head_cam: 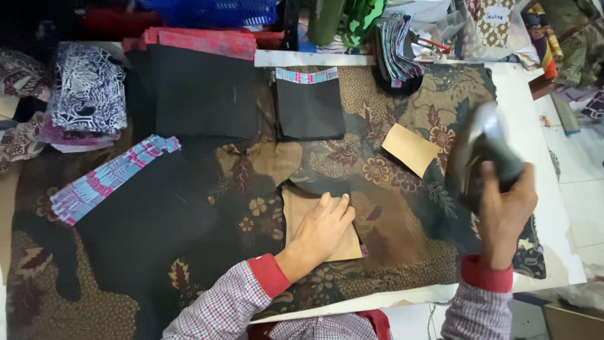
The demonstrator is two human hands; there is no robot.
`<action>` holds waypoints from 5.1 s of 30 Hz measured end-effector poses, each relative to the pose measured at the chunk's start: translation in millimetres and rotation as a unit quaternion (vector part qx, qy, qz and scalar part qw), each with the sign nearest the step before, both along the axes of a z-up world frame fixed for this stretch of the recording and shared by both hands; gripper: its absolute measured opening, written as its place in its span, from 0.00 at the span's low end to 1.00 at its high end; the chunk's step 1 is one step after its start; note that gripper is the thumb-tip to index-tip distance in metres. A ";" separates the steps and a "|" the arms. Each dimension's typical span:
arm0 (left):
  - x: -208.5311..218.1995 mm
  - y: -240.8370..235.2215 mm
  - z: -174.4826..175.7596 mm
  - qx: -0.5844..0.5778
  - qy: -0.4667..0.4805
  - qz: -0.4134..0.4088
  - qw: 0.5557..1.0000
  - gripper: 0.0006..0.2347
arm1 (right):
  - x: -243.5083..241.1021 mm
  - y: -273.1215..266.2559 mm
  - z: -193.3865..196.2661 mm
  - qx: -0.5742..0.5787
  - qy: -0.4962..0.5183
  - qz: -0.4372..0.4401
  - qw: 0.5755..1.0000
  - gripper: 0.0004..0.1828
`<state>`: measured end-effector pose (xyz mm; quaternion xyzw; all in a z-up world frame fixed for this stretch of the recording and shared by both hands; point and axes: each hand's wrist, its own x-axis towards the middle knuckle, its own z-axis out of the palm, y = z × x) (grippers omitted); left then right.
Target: The person irons small black fabric pieces on a patterned table using a handheld iron and a brown paper cover. They repeatedly place the paper over the fabric, press with the iron, remove the paper, and stack the finished pieces.
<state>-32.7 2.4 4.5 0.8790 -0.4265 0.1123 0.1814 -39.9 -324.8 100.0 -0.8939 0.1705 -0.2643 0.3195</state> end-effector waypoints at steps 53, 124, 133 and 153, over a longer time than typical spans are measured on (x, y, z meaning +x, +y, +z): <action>18.4 117.6 0.5 -0.182 0.071 0.185 0.963 0.11 | 18.8 245.8 -44.7 -0.352 0.153 0.355 0.852 0.27; 14.8 115.8 -4.8 -0.187 0.068 0.175 0.964 0.07 | 48.1 281.1 -43.1 -0.360 0.086 0.350 0.860 0.07; 9.9 115.7 -2.9 -0.184 0.035 0.195 0.963 0.07 | 48.3 278.8 -43.4 -0.349 0.094 0.351 0.864 0.06; 17.2 125.4 4.4 -0.288 0.190 0.196 0.918 0.13 | 13.3 288.8 -23.4 -0.381 0.133 0.359 0.842 0.21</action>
